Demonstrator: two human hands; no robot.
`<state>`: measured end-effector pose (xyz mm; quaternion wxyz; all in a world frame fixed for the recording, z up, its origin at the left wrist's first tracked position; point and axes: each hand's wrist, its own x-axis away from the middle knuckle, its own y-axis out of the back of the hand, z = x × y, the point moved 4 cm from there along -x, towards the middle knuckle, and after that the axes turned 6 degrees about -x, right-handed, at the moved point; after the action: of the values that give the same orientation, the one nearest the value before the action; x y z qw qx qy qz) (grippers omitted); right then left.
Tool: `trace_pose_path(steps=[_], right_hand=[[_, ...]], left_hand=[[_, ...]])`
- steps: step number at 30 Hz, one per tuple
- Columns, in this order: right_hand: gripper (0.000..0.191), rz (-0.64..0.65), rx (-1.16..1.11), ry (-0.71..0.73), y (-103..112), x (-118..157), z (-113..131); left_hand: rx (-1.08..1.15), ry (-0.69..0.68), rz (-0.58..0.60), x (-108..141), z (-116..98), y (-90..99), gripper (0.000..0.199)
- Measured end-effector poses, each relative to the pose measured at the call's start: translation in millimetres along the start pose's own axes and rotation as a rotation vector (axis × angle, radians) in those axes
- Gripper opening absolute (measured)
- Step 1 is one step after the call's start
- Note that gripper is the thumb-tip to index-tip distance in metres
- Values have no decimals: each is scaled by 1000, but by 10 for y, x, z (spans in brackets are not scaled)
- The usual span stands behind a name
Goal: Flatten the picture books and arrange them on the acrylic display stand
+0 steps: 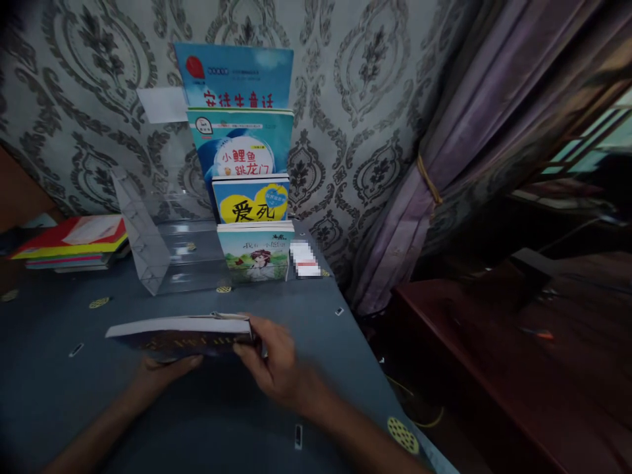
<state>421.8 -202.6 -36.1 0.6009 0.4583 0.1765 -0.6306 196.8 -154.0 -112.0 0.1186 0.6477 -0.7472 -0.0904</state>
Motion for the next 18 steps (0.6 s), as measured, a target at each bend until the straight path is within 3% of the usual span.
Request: trace_pose_path(steps=[5, 8, 12, 18], right_hand=[[27, -73, -31, 57, 119, -292, 170], [22, -121, -74, 0, 102, -376, 181], [29, -180, -72, -71, 66, -345, 165], [30, -124, -71, -96, 77, -271, 134]], left_hand=[[98, 56, 60, -29, -2, -16, 46], [117, 53, 61, -37, -18, -15, 44], [145, 43, 61, -16, -59, -26, 45], [141, 61, 44, -13, -51, -24, 43]])
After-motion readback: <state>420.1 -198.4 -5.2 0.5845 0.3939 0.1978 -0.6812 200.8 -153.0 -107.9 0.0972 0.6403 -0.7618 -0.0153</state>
